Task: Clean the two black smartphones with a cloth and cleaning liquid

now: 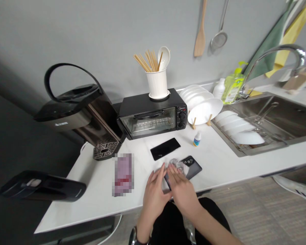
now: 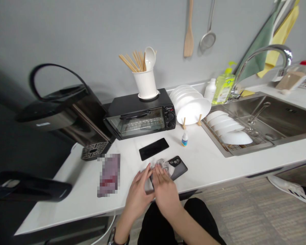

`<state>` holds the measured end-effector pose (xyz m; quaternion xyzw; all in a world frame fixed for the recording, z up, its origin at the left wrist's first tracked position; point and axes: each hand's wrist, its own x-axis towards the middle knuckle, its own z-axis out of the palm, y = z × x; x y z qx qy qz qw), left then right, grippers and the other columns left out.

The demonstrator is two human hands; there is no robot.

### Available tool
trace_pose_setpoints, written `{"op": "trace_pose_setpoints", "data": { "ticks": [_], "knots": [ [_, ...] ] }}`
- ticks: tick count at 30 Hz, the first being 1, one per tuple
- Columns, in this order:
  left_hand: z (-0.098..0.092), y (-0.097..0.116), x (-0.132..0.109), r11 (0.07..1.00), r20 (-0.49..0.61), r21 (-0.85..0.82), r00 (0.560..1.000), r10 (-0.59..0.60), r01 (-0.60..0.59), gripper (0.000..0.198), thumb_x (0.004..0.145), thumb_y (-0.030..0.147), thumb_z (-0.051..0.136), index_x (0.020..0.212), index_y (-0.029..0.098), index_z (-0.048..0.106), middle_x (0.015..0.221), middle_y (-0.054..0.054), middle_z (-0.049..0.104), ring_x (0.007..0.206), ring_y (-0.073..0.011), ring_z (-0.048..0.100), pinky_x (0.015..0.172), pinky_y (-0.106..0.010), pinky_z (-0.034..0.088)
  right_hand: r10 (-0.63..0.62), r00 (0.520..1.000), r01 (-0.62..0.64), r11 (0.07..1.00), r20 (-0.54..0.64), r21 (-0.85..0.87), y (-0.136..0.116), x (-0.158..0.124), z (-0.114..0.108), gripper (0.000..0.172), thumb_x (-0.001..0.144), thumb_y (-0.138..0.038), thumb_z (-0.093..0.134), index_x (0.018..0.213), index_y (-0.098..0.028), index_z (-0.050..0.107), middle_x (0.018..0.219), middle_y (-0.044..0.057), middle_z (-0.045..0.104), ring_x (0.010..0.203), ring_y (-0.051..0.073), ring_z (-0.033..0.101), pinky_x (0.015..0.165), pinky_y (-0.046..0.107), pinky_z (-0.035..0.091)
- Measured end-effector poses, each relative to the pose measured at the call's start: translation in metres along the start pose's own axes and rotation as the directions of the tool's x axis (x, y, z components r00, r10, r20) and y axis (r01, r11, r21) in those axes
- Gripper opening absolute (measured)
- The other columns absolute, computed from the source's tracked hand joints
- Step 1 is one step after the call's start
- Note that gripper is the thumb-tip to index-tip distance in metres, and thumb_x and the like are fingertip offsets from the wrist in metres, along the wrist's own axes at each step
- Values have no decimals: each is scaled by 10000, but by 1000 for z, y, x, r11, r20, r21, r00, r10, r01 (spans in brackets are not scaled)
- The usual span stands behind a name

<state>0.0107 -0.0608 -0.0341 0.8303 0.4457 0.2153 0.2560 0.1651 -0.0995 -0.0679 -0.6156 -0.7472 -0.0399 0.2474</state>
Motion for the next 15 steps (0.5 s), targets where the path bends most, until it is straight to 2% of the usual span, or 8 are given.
{"op": "trace_pose_setpoints", "data": {
  "ticks": [2, 3, 6, 9, 10, 12, 15],
  "knots": [
    [1, -1, -2, 1000, -20, 20, 1000, 6, -6, 1072, 801, 54, 715, 1661, 319, 132, 1564, -97, 556, 1444, -289, 521, 1258, -587, 326, -80, 996, 78, 996, 37, 50, -13, -6, -7, 580, 983, -52, 468, 1560, -13, 428, 1598, 223, 455, 1507, 280, 428, 1233, 440, 418],
    [1, -1, -2, 1000, -21, 25, 1000, 5, -5, 1076, 800, 57, 720, 1661, 320, 130, 1564, -95, 557, 1442, -289, 523, 1258, -585, 328, -111, 992, 108, 992, 56, 64, -11, -11, -13, 580, 1007, -85, 458, 1581, -34, 400, 1624, 199, 425, 1523, 267, 401, 1243, 446, 401],
    [-1, 2, -2, 1000, -2, 10, 1000, -11, 11, 1161, 784, 151, 826, 1659, 349, 90, 1519, -58, 608, 1451, -304, 510, 1267, -617, 298, -122, 989, 120, 992, 79, 32, 25, -25, -34, 573, 1058, -175, 437, 1626, -171, 359, 1695, 121, 315, 1560, 274, 329, 1237, 534, 387],
    [-3, 4, 1, 1000, 5, -2, 1000, -26, 26, 1224, 759, 229, 893, 1655, 380, 74, 1498, -40, 629, 1452, -324, 505, 1258, -649, 297, -2, 1000, 3, 999, 26, -48, 65, -28, -41, 579, 1072, -237, 454, 1640, -261, 341, 1728, 115, 209, 1574, 343, 275, 1181, 617, 425],
    [-3, 5, 2, 1000, 5, -2, 1000, -25, 25, 1226, 759, 233, 896, 1655, 383, 72, 1500, -42, 627, 1449, -328, 508, 1255, -653, 298, 38, 999, -38, 998, -2, -57, 70, -27, -39, 601, 1067, -220, 451, 1651, -248, 313, 1723, 131, 218, 1571, 350, 279, 1171, 611, 440],
    [-3, 4, 3, 1000, 1, 4, 1000, -16, 16, 1215, 769, 226, 885, 1658, 378, 71, 1503, -50, 624, 1436, -332, 521, 1253, -659, 298, 88, 995, -91, 995, -56, -44, 66, -20, -28, 675, 1031, -116, 422, 1674, -180, 226, 1674, 175, 336, 1540, 326, 357, 1154, 548, 485],
    [-1, 2, 1, 1000, -20, 23, 1000, 1, 0, 1189, 773, 178, 852, 1662, 361, 84, 1506, -60, 619, 1424, -328, 534, 1244, -639, 330, 38, 998, -37, 999, -54, 23, 29, -8, -9, 791, 936, 14, 401, 1678, -119, 166, 1549, 189, 531, 1441, 270, 521, 1123, 437, 537]
  ]
}}
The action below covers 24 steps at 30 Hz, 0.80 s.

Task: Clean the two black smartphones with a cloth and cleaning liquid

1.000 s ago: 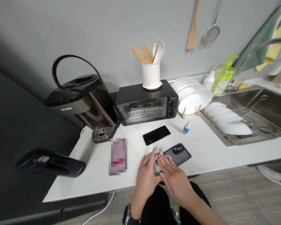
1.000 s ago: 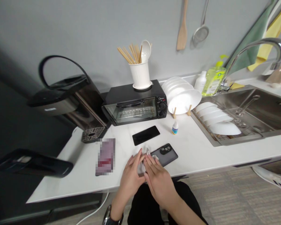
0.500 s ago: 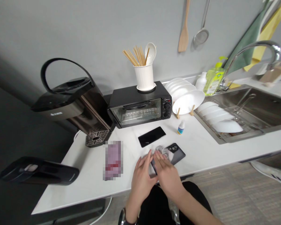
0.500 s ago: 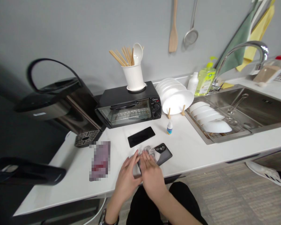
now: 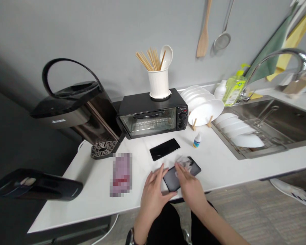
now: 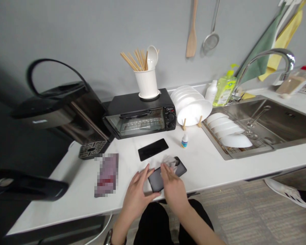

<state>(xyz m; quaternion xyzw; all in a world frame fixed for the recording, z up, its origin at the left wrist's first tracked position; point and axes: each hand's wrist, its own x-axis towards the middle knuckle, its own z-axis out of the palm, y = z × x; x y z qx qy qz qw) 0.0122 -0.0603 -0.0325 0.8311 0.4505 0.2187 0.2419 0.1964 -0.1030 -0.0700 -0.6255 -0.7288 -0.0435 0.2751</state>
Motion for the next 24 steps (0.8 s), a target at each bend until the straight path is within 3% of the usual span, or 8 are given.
{"op": "trace_pose_setpoints", "data": {
  "ticks": [4, 9, 12, 15, 18, 20, 22, 24],
  "knots": [
    [3, -2, -4, 1000, -39, 18, 999, 7, -6, 1138, 790, 99, 781, 1666, 340, 96, 1541, -81, 580, 1412, -300, 546, 1231, -575, 378, -141, 985, 129, 985, 97, 116, -33, -1, 0, 715, 977, -42, 423, 1662, -95, 224, 1585, 176, 492, 1470, 243, 485, 1180, 405, 479],
    [0, 0, -2, 1000, 4, -20, 1000, -6, 6, 1258, 759, 213, 895, 1660, 380, 33, 1503, -43, 623, 1440, -324, 510, 1245, -633, 327, -60, 995, 60, 998, 79, 3, 23, -9, -23, 631, 1086, -295, 447, 1670, -183, 235, 1704, 139, 279, 1561, 307, 321, 1224, 562, 387],
    [-2, 1, 0, 1000, -5, -27, 1000, -8, 8, 1279, 745, 221, 909, 1659, 390, 31, 1497, -34, 630, 1436, -319, 515, 1246, -633, 325, 56, 998, -55, 995, 9, -83, 46, -7, -19, 628, 1089, -304, 439, 1665, -147, 244, 1688, 169, 307, 1563, 331, 309, 1215, 592, 380],
    [-1, 0, 0, 1000, -3, -25, 1000, -8, 8, 1234, 764, 211, 881, 1666, 368, 54, 1489, -49, 635, 1435, -329, 514, 1245, -640, 321, 52, 998, -53, 996, -21, -66, 24, -1, -6, 573, 1048, -119, 377, 1620, -98, 349, 1639, 193, 399, 1538, 308, 370, 1190, 558, 428],
    [1, -3, -2, 1000, -2, -5, 1000, -10, 10, 1138, 785, 146, 805, 1670, 329, 114, 1510, -81, 611, 1423, -326, 526, 1236, -608, 349, -111, 991, 109, 993, 72, 36, -18, 1, -3, 566, 1008, -63, 390, 1573, -72, 427, 1616, 175, 444, 1531, 261, 390, 1208, 488, 434],
    [2, -3, -3, 1000, -8, 6, 1000, -15, 15, 1100, 786, 119, 773, 1668, 316, 145, 1522, -85, 598, 1421, -312, 527, 1243, -583, 350, -197, 971, 187, 979, 138, 85, -29, -4, -9, 559, 1022, -100, 421, 1581, -82, 415, 1635, 150, 422, 1538, 242, 376, 1232, 468, 407],
    [1, -1, -4, 1000, 1, 3, 1000, -19, 19, 1116, 789, 151, 800, 1665, 332, 133, 1515, -55, 610, 1439, -302, 507, 1256, -581, 330, -217, 962, 206, 975, 166, 81, -15, -12, -20, 565, 1044, -134, 428, 1607, -133, 380, 1654, 111, 400, 1541, 236, 371, 1238, 482, 394],
    [-1, 2, -3, 1000, 15, -7, 1000, -23, 23, 1175, 776, 208, 856, 1661, 364, 98, 1505, -15, 623, 1458, -297, 481, 1265, -588, 312, -177, 974, 174, 984, 144, 33, 16, -20, -29, 575, 1066, -156, 412, 1634, -192, 333, 1658, 82, 399, 1537, 237, 380, 1227, 500, 404]
  ]
}}
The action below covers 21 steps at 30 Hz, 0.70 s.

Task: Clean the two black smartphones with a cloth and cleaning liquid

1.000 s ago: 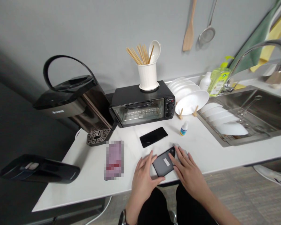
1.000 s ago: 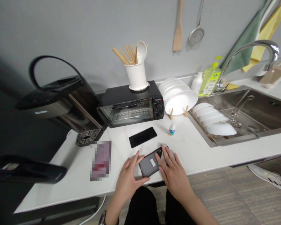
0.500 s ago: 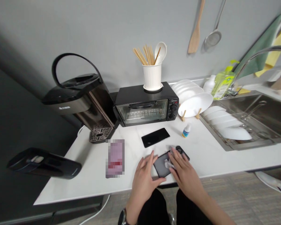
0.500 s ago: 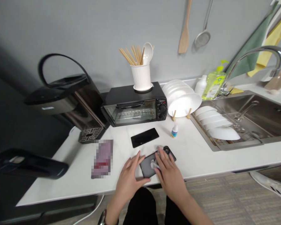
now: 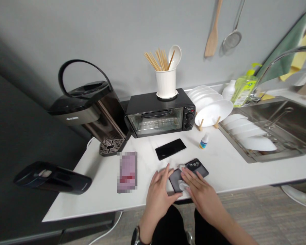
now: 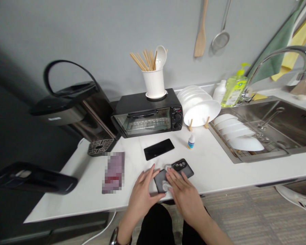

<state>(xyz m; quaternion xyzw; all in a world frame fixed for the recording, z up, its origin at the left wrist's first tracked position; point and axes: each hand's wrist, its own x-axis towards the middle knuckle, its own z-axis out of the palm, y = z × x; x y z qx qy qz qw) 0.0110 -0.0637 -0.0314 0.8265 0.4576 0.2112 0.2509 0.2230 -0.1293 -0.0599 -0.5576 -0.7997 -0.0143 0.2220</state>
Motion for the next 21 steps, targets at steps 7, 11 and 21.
{"op": "trace_pose_setpoints", "data": {
  "ticks": [7, 11, 21],
  "knots": [
    [-3, 5, 5, 1000, 24, -7, 999, 21, -20, 1181, 784, 229, 864, 1657, 382, 83, 1503, -14, 625, 1450, -297, 497, 1283, -618, 251, 226, 962, -239, 968, -154, -75, 28, 11, 13, 562, 1099, -195, 361, 1651, -131, 275, 1641, 156, 406, 1537, 310, 371, 1185, 565, 432],
    [1, -1, 3, 999, 11, 21, 1000, 26, -27, 1095, 816, 157, 786, 1658, 348, 113, 1589, -55, 533, 1452, -272, 510, 1284, -580, 273, 61, 993, -61, 998, -98, -2, -30, 38, 27, 556, 1054, -111, 386, 1607, -57, 358, 1612, 177, 444, 1525, 281, 399, 1204, 500, 433],
    [-3, 6, 6, 1000, 30, -3, 999, 25, -25, 1194, 794, 244, 869, 1654, 397, 55, 1520, -17, 611, 1465, -284, 493, 1289, -620, 244, 230, 963, -250, 958, -142, -143, 43, -1, 4, 586, 1101, -189, 349, 1669, -163, 212, 1658, 125, 383, 1552, 308, 339, 1186, 576, 420]
  ]
}}
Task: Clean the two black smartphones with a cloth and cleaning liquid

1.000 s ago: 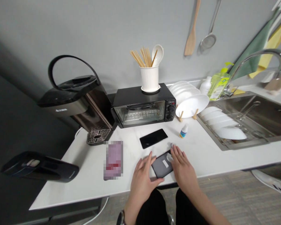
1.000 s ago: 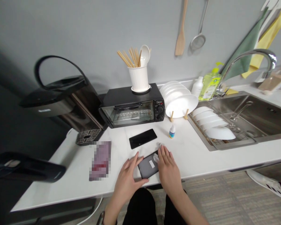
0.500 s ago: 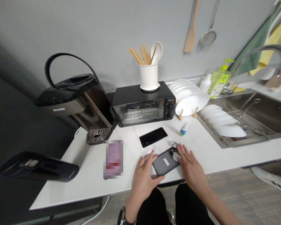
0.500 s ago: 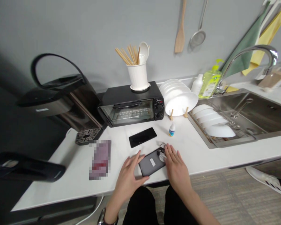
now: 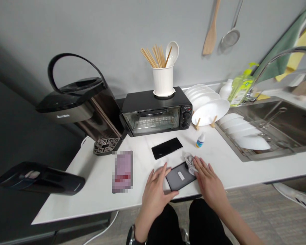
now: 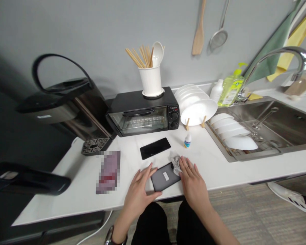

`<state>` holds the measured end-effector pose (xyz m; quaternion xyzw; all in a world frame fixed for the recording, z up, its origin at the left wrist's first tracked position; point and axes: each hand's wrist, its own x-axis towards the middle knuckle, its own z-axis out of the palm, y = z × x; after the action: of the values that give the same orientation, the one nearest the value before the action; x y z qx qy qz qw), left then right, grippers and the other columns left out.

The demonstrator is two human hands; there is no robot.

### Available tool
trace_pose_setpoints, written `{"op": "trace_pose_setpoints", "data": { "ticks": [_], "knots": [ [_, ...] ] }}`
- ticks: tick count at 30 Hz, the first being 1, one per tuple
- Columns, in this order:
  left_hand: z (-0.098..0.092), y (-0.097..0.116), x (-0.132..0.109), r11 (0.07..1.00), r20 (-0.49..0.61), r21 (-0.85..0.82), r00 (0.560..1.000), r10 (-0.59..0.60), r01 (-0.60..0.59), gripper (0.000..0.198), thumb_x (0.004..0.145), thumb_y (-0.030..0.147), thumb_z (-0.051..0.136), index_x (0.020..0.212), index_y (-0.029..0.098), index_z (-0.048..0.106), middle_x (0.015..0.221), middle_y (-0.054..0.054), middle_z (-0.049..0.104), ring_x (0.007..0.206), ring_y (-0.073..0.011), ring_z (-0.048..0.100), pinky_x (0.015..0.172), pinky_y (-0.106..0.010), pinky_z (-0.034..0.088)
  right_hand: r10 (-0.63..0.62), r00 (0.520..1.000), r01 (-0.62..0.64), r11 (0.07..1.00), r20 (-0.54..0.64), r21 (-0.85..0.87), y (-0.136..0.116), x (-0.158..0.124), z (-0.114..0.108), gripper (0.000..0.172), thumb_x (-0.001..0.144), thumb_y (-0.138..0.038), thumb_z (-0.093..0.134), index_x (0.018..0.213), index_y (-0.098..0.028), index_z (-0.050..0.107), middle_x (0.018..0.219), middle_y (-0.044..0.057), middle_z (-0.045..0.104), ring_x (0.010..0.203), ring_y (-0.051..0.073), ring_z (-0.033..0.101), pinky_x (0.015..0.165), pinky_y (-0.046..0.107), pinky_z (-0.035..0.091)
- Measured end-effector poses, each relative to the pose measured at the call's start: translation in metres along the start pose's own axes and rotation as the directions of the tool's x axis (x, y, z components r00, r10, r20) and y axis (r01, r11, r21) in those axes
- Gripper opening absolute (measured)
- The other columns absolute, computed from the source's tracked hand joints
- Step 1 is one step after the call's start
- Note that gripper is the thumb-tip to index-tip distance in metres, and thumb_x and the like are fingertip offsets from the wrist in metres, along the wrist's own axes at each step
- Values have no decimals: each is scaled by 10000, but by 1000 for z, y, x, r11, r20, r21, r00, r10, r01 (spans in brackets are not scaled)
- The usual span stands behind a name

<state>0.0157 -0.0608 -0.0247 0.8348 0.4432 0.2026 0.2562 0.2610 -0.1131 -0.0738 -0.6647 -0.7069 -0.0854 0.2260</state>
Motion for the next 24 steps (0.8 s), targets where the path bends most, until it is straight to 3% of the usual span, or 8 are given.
{"op": "trace_pose_setpoints", "data": {
  "ticks": [3, 7, 10, 14, 16, 20, 22, 24],
  "knots": [
    [2, -3, 1, 1000, -2, 13, 1000, -4, 4, 1166, 803, 210, 833, 1659, 383, 61, 1526, -25, 606, 1472, -281, 487, 1285, -616, 259, 15, 1000, -15, 1000, -6, 17, -39, 9, 8, 561, 1096, -201, 361, 1640, -86, 283, 1640, 178, 395, 1551, 326, 339, 1185, 589, 418],
    [6, -10, -2, 999, -1, 50, 1000, -9, 9, 1091, 801, 48, 697, 1667, 335, 97, 1605, -69, 514, 1474, -246, 493, 1297, -559, 258, -182, 979, 170, 976, 86, 134, -95, 7, 2, 583, 1066, -188, 411, 1624, -55, 309, 1666, 158, 355, 1569, 271, 308, 1244, 502, 372],
    [5, -9, -3, 999, 5, 47, 1000, -15, 15, 1114, 794, 74, 737, 1663, 348, 96, 1563, -48, 565, 1473, -249, 491, 1301, -564, 249, -242, 962, 223, 964, 129, 144, -80, -9, -13, 617, 1049, -166, 417, 1646, -108, 270, 1685, 108, 332, 1570, 241, 308, 1259, 495, 351],
    [2, -2, -2, 1000, -9, 18, 1000, 8, -8, 1177, 804, 226, 845, 1659, 393, 52, 1526, -15, 604, 1471, -278, 487, 1290, -609, 252, -148, 984, 142, 988, 102, 61, -24, -19, -19, 615, 1063, -169, 399, 1661, -186, 254, 1683, 64, 350, 1565, 254, 322, 1228, 515, 383],
    [2, -1, 0, 1000, -16, 13, 1000, 10, -10, 1177, 801, 264, 865, 1657, 399, 68, 1525, -15, 604, 1460, -285, 499, 1288, -613, 256, -112, 991, 110, 993, 75, 33, -16, -12, -13, 589, 1078, -195, 405, 1654, -200, 284, 1675, 59, 368, 1566, 274, 318, 1217, 525, 391],
    [5, -4, 0, 999, -23, 30, 1000, 16, -15, 1094, 825, 223, 815, 1658, 369, 122, 1526, -46, 600, 1459, -280, 504, 1284, -603, 269, -100, 994, 99, 994, 35, 42, -54, 13, 5, 545, 1081, -206, 412, 1617, -124, 361, 1663, 112, 382, 1563, 304, 320, 1210, 550, 388],
    [5, -7, -1, 998, -23, 51, 999, 23, -21, 1051, 828, 144, 753, 1659, 345, 141, 1572, -71, 551, 1453, -271, 516, 1287, -587, 271, -152, 987, 147, 986, 54, 76, -76, 18, 5, 561, 1083, -258, 434, 1605, -70, 360, 1670, 142, 358, 1571, 293, 302, 1230, 534, 367],
    [5, -9, -3, 998, -18, 63, 1000, 21, -20, 1061, 814, 79, 706, 1664, 326, 121, 1607, -91, 508, 1447, -263, 528, 1294, -573, 263, -230, 969, 220, 969, 90, 111, -83, 11, -2, 612, 1079, -318, 457, 1620, -65, 320, 1681, 137, 338, 1581, 274, 280, 1252, 517, 337]
  ]
}}
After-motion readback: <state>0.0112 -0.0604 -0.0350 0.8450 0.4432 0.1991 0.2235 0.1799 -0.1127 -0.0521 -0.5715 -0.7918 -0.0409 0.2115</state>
